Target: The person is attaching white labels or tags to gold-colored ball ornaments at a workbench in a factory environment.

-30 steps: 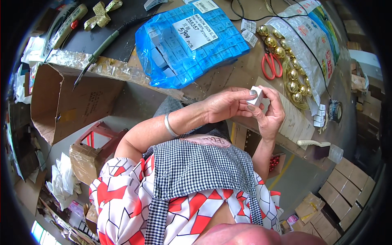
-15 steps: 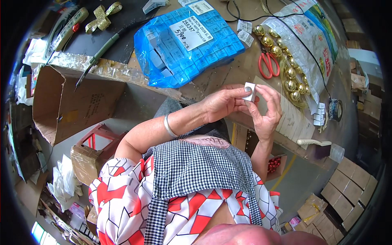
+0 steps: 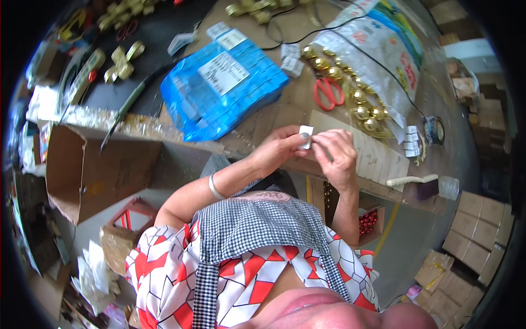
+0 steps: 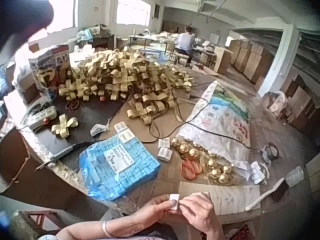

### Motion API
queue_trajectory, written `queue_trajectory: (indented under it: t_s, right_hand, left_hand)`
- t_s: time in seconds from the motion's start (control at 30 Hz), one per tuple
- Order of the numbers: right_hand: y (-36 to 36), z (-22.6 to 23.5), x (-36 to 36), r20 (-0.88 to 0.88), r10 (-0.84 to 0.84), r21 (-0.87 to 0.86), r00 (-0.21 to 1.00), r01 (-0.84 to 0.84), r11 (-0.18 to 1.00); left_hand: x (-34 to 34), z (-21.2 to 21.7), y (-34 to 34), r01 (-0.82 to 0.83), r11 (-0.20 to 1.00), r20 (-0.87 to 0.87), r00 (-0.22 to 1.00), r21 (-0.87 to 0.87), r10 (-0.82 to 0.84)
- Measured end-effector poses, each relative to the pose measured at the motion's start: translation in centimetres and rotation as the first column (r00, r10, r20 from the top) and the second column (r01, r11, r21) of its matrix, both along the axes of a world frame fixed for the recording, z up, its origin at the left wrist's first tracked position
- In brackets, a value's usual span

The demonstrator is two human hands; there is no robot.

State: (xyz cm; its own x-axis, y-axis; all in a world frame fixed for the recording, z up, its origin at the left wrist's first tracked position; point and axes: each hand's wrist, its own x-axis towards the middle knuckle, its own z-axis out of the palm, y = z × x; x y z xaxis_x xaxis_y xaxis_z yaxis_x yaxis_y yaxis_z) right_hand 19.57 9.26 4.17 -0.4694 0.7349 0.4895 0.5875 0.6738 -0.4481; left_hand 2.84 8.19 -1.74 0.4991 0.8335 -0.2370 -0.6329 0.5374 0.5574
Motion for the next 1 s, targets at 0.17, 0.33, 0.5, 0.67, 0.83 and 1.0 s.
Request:
queue_trajectory:
  t_s: [0.17, 0.33, 0.5, 0.67, 0.83, 1.0]
  right_hand:
    - [0.2, 0.4, 0.2, 0.055, 0.017, 0.069, 0.998, -0.021, 0.997]
    - [-0.3, -0.7, 0.8, -0.040, 0.004, 0.077, 0.999, -0.001, 0.997]
    - [-0.4, -2.0, 0.8, -0.180, 0.018, 0.130, 0.983, 0.005, 0.991]
    - [-0.6, -3.8, 1.5, -0.247, 0.012, 0.163, 0.969, 0.029, 0.986]
    - [-1.7, -3.8, 1.9, -0.256, 0.009, 0.068, 0.967, 0.008, 0.998]
    - [-2.2, -3.3, 2.6, -0.246, 0.011, -0.025, 0.969, -0.017, 1.000]
  left_hand:
    - [-0.2, 0.0, 0.2, 0.055, 0.998, -0.042, 0.998, 0.029, -0.054]
    - [0.0, 0.4, 0.2, 0.083, 0.996, -0.098, 0.992, 0.041, -0.079]
    - [-0.3, 0.4, 0.0, 0.084, 0.991, -0.165, 0.984, 0.106, -0.066]
    - [0.0, 0.6, 0.2, 0.080, 0.990, -0.227, 0.973, 0.118, -0.052]
    - [0.1, 0.5, 0.1, 0.041, 0.997, -0.256, 0.966, 0.072, -0.021]
    - [0.3, 1.0, -0.2, 0.071, 0.991, -0.297, 0.954, 0.117, -0.034]
